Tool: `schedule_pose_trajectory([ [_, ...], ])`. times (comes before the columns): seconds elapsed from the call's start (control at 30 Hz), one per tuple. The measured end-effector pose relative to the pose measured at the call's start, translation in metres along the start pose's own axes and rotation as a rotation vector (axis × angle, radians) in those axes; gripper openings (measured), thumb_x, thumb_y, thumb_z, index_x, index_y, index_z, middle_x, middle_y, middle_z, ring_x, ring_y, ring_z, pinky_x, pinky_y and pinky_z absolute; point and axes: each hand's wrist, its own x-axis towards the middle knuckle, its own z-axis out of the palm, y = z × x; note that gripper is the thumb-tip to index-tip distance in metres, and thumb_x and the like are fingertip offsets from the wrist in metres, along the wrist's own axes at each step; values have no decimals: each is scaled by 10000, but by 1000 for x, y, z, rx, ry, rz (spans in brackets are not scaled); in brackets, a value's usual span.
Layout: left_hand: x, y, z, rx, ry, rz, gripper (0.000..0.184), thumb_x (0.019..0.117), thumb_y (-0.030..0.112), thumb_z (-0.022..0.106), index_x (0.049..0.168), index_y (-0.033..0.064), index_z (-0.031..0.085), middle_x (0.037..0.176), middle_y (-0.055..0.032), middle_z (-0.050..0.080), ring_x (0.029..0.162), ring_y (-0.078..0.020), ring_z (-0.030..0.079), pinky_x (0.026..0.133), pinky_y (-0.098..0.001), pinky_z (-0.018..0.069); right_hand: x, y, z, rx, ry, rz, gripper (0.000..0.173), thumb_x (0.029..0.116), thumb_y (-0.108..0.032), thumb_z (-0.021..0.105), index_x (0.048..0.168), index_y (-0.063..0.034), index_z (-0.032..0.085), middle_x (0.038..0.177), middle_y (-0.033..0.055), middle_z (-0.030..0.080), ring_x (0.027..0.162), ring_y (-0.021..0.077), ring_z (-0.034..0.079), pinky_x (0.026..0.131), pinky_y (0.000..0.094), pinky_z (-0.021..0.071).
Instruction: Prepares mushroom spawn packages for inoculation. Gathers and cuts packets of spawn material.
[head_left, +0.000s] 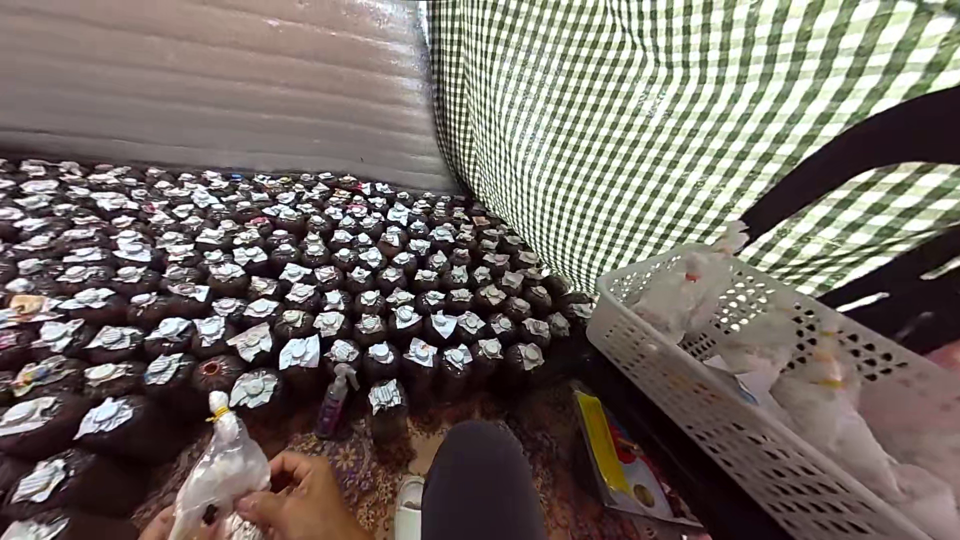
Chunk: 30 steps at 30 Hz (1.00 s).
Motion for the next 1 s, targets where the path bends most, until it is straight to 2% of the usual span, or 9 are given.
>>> schedule_pose_trajectory([
  [0.13, -8, 10, 7, 106, 178, -58, 134, 970, 12, 553, 987, 74, 671, 799, 100, 723, 748, -15, 690, 733, -265, 601, -5, -9, -7, 20, -73, 19, 485, 883, -107, 769, 1293, 79, 588, 1127, 159, 679, 963, 172, 684, 862, 342, 595],
  [0.23, -15, 12, 16, 129, 61, -23, 241, 923, -45, 579, 1143, -1, 667, 997, 40, 747, 866, -22, 700, 792, -254, 595, -5, -2, -14, -67, 17, -49, 355, 872, -96, 778, 1160, 75, 659, 1033, 128, 721, 931, 138, 703, 861, 319, 597],
  [0.33, -5, 5, 6, -105, -321, -62, 934, 986, 340, 644, 1633, 23, 50, 1633, -108, 353, 1406, -185, 488, 1126, -393, 469, -5, -1, -24, -130, 160, -235, 179, 859, -29, 761, 1014, 52, 720, 958, 88, 740, 898, 99, 714, 828, 284, 617],
  [0.4, -5, 8, 6, -327, -227, -226, 920, 947, 651, 565, 1627, 147, 204, 1555, -65, 470, 1361, -202, 529, 1054, -441, 507, -8, 0, -21, -200, 140, -441, 145, 848, 32, 710, 988, 44, 743, 1034, 105, 733, 1002, 137, 708, 883, 298, 618],
  [0.5, 6, 20, 5, -705, -211, -538, 677, 1017, 672, 341, 1251, 126, 665, 1147, -112, 735, 1065, -217, 712, 926, -427, 597, -26, 0, -4, -399, -158, -633, 232, 844, 91, 662, 992, -30, 794, 1197, 126, 740, 1286, 283, 619, 1120, 454, 505],
  [0.63, 8, 14, -2, -468, -70, -354, 395, 1062, 208, 477, 1446, 120, 455, 1157, -143, 708, 998, -241, 725, 862, -422, 623, -26, -18, -13, -246, -202, -482, 314, 863, 114, 503, 1052, 57, 746, 1269, 184, 702, 1288, 285, 621, 1096, 446, 525],
  [0.77, 2, 11, 24, -99, -221, 38, 899, 900, 274, 744, 1589, 39, 216, 1537, -116, 485, 1298, -236, 587, 1043, -429, 548, 9, -30, -23, -4, 29, 67, 563, 1084, -343, 373, 1529, -2, 417, 1504, 139, 533, 1367, 221, 531, 1122, 441, 462],
  [0.87, 0, 6, 48, -71, -94, -85, 844, 1022, 644, 371, 1590, 29, 268, 1504, -119, 518, 1325, -200, 557, 1081, -415, 500, -3, -17, 9, -49, 151, 14, 568, 1080, -314, 360, 1511, 53, 413, 1487, 212, 532, 1360, 230, 536, 1137, 413, 439],
  [1.0, 7, 5, 52, -303, 272, -121, 718, 1085, 539, 185, 1576, 41, 345, 1582, -148, 446, 1441, -245, 462, 1162, -416, 410, -37, -10, 42, -135, 93, -256, 556, 1048, -194, 407, 1511, 114, 392, 1604, 262, 363, 1511, 293, 352, 1249, 442, 305],
])
